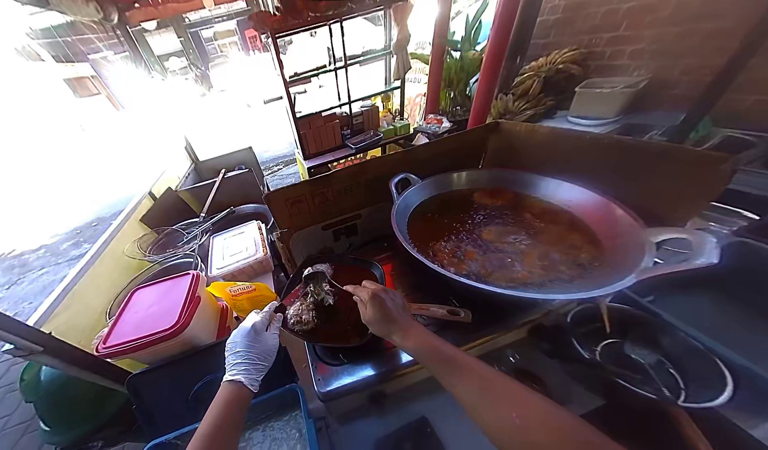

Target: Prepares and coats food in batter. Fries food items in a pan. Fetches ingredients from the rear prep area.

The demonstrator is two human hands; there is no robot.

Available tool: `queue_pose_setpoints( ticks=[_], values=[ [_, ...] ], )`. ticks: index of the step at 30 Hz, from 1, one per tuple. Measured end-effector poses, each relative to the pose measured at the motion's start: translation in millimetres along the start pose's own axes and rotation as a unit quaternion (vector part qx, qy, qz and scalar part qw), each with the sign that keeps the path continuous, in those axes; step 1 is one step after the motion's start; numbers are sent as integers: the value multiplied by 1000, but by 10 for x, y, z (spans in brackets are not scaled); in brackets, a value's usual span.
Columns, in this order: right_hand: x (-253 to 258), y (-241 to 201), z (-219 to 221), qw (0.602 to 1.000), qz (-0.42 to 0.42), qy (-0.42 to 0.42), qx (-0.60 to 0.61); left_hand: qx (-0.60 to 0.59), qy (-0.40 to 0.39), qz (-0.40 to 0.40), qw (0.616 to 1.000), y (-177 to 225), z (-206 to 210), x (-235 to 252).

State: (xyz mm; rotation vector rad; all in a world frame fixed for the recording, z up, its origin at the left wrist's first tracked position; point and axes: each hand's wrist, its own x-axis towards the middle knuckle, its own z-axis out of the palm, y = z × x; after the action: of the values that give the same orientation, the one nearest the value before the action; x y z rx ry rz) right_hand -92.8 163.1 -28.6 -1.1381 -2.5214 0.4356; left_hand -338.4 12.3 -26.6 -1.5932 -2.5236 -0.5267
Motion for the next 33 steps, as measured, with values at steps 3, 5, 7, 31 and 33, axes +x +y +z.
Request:
queue_pose_setpoints(
  ticks=[3,5,7,31,33],
  values=[
    [19,-24,-59,1000,-3,4,-1,-6,-5,-6,1000,-38,39,-17],
    [79,-4,-52,1000,4,-8,-2,4,-19,-12,1000,-45,82,-12],
    [152,12,-38,1000,11,-19,-3,10,-38,-26,999,-33,116,13],
    [187,125,-447,996,3,17,87,58,-195,-147,968,224,-156,81],
    [140,136,-428,996,4,28,90,60,-204,-153,965,238,-232,102]
  ],
)
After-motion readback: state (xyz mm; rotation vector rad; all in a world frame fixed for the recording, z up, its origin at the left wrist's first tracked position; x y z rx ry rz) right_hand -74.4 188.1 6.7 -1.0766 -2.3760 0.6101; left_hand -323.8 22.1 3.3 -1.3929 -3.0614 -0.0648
